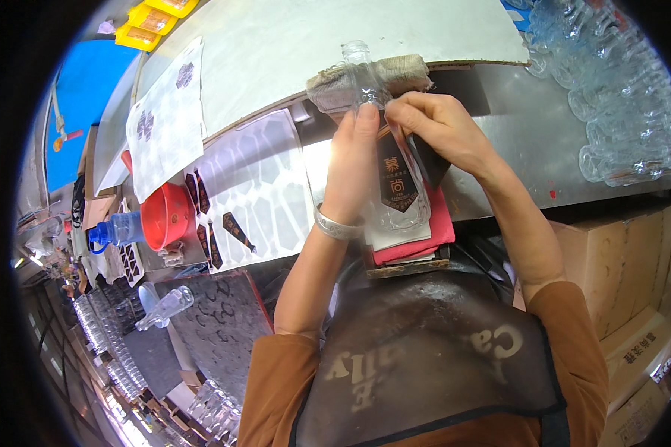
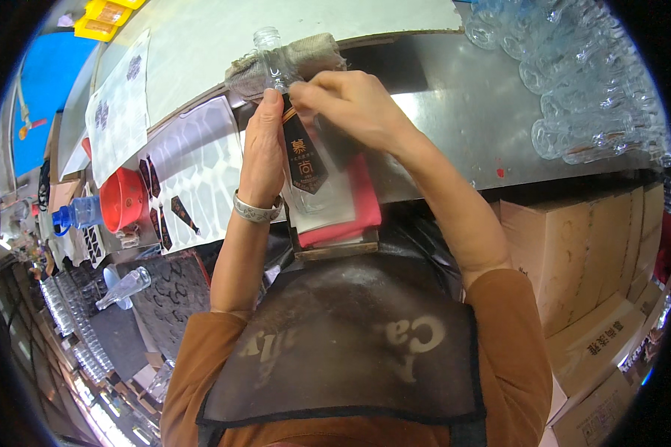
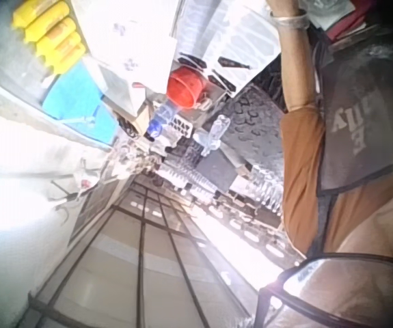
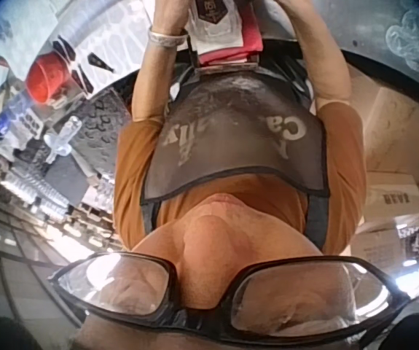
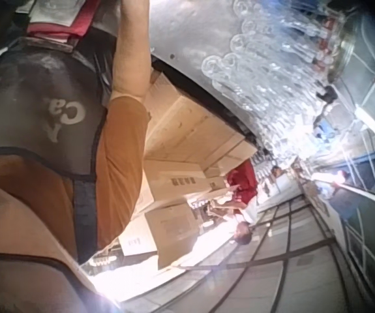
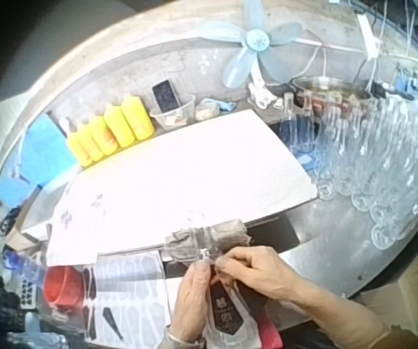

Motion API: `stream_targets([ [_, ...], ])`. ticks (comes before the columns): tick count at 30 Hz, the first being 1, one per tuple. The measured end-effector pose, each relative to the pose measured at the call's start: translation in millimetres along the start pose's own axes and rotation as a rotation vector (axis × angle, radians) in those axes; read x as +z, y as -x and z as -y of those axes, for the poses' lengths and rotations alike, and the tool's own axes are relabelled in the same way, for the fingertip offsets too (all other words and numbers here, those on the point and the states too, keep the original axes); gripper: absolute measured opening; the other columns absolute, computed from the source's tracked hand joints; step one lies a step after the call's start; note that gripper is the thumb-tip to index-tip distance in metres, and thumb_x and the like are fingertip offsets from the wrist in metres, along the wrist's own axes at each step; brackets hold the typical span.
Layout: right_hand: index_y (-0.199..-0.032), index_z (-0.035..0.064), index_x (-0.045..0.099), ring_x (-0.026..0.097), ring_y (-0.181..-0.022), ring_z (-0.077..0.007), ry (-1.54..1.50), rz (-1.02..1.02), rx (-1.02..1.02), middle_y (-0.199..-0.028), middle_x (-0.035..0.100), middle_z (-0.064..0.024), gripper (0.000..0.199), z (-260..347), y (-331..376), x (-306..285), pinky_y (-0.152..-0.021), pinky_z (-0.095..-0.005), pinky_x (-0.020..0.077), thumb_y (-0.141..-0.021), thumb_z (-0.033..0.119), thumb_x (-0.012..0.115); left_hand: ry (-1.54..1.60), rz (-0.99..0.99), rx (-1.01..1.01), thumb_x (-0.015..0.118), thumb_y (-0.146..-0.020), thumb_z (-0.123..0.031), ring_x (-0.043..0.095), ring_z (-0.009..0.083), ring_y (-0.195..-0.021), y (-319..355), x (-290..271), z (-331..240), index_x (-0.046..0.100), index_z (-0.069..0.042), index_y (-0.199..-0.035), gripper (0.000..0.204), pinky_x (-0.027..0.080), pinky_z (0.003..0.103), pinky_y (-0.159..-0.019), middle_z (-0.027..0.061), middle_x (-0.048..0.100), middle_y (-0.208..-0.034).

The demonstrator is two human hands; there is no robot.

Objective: The person repeatedly picks clear plastic bottles, applies printed labels to their sides, and smooths them with a black squeegee-like tool. After labeling, the bottles are placed on the left side of the workbench. The process is repeated for multiple bottles in a consistent sequence.

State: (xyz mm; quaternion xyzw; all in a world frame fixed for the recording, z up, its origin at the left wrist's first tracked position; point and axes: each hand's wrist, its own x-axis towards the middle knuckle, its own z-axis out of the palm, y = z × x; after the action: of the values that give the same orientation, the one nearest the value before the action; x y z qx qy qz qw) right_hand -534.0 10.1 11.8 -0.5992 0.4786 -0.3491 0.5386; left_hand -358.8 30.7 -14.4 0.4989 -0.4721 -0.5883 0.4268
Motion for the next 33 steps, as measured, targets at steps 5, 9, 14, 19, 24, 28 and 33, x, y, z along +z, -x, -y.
stream_targets([
  [5, -0.114, -0.0006, 0.067, 0.063, -0.091, -0.0075, -0.372, -0.2, -0.082, -0.104, 0.067, -0.0022, 0.029, -3, 20, -14, -0.082, -0.022, 0.0503, -0.102, 0.024, 0.058, 0.241, -0.007, -0.13, 0.036, -0.107, -0.052, 0.064, 0.0137, -0.101, 17, -8, -1, 0.051, 0.001, -0.137, 0.062, 0.052, 0.03, -0.086, 0.0088, 0.065, -0.124],
  [9, -0.117, 0.0022, 0.066, 0.066, -0.093, -0.0132, 0.29, -0.168, -0.473, -0.103, 0.067, -0.0051, 0.027, 40, 19, -8, -0.084, -0.0266, 0.0526, -0.09, 0.004, 0.064, 0.104, -0.061, 0.041, 0.04, -0.107, -0.05, 0.06, 0.0227, -0.121, 38, -12, -22, 0.041, 0.003, -0.147, 0.066, 0.051, 0.033, -0.095, 0.0147, 0.057, -0.137],
  [14, -0.108, 0.0011, 0.065, 0.066, -0.092, -0.0271, 0.649, -0.273, -0.721, -0.1, 0.066, -0.0124, 0.023, 64, -12, -11, -0.08, -0.0357, 0.0526, -0.085, 0.0, 0.063, -0.049, -0.075, 0.173, 0.057, -0.097, -0.021, 0.055, 0.0282, -0.129, 56, -22, -14, 0.038, 0.004, -0.149, 0.061, 0.049, 0.039, -0.102, 0.0197, 0.05, -0.145],
  [19, -0.1, 0.0034, 0.065, 0.063, -0.089, -0.0314, 0.664, -0.101, -0.871, -0.093, 0.065, -0.0117, 0.023, 64, -12, 3, -0.078, -0.0389, 0.0522, -0.079, -0.004, 0.065, -0.333, 0.118, 0.368, 0.086, -0.072, -0.019, 0.038, 0.0354, -0.143, 78, -24, -10, 0.018, 0.006, -0.156, 0.111, 0.033, 0.046, -0.117, 0.0231, 0.032, -0.158],
  [24, -0.092, 0.0072, 0.065, 0.062, -0.09, -0.0284, 0.612, 0.161, -0.871, -0.096, 0.067, -0.0077, 0.024, 47, 35, 8, -0.079, -0.0385, 0.0537, -0.071, -0.001, 0.072, -0.617, 0.125, 0.473, 0.09, -0.067, -0.024, 0.037, 0.0415, -0.142, 88, -27, 5, 0.019, 0.008, -0.154, 0.117, 0.03, 0.047, -0.117, 0.0266, 0.035, -0.154],
  [28, -0.102, 0.0037, 0.068, 0.067, -0.088, -0.0255, 0.459, 0.118, -0.713, -0.093, 0.068, -0.0114, 0.023, 41, 32, -6, -0.08, -0.0372, 0.0548, -0.079, 0.0, 0.07, -0.669, 0.062, 0.522, 0.092, -0.061, -0.02, 0.04, 0.0434, -0.139, 87, -15, 10, 0.023, 0.009, -0.153, 0.118, 0.033, 0.047, -0.114, 0.0279, 0.04, -0.15],
  [33, -0.102, 0.0026, 0.067, 0.067, -0.097, -0.0232, 0.31, -0.094, -0.766, -0.103, 0.069, -0.0106, 0.027, 20, 23, -19, -0.08, -0.0322, 0.0544, -0.077, -0.006, 0.069, -0.675, -0.001, 0.61, 0.091, -0.065, -0.019, 0.044, 0.0432, -0.137, 79, -5, 12, 0.023, 0.011, -0.152, 0.114, 0.037, 0.045, -0.113, 0.0297, 0.039, -0.151],
])
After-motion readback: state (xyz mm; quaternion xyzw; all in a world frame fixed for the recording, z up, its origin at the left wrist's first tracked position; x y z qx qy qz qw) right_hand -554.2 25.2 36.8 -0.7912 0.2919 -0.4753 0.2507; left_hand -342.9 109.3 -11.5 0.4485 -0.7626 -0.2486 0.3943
